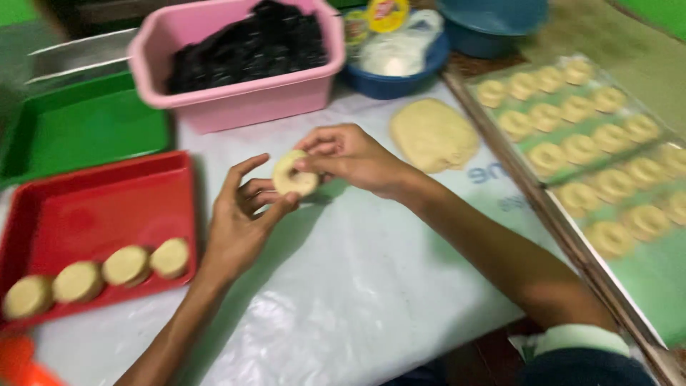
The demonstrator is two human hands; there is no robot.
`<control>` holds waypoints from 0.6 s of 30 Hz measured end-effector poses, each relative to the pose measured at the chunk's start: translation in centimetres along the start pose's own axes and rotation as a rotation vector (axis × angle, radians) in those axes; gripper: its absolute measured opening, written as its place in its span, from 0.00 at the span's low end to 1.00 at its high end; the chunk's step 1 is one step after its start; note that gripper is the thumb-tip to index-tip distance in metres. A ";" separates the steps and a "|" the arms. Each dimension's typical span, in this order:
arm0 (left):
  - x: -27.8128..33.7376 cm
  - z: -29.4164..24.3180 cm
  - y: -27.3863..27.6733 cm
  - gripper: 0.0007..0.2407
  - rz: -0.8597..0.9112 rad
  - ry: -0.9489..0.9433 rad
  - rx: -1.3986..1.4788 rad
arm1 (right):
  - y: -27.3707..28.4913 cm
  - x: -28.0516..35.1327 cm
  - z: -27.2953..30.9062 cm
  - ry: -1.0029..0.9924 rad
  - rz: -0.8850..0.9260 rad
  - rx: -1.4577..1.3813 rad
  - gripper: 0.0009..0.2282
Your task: Shaping cookie dough into rounds and using a metal tip to create indentations or holes in the center.
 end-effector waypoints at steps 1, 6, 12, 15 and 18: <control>-0.2 -0.3 -1.0 0.29 0.037 -0.006 0.008 | 1.0 -0.1 1.1 0.001 -0.038 0.004 0.13; -0.1 -1.3 -7.1 0.28 0.220 -0.059 0.182 | 6.6 2.1 6.8 0.072 -0.108 0.093 0.13; 5.3 -4.5 -15.4 0.22 0.591 -0.327 -0.206 | 17.1 11.5 10.4 0.065 -0.368 0.327 0.12; 7.0 -5.3 -19.0 0.21 0.728 -0.347 -0.225 | 23.0 17.7 10.7 0.034 -0.583 0.406 0.12; 8.4 -5.9 -22.4 0.21 0.820 -0.346 -0.242 | 28.2 24.3 10.6 -0.013 -0.835 0.406 0.12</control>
Point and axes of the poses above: each hand's wrist, its own x-axis away from the middle knuckle, its own y-axis out of the back of the hand, z = x × y, the point moved 2 cm from there along -x, towards the middle knuckle, and after that the axes turned 15 degrees about -z, right-handed, at the moved point
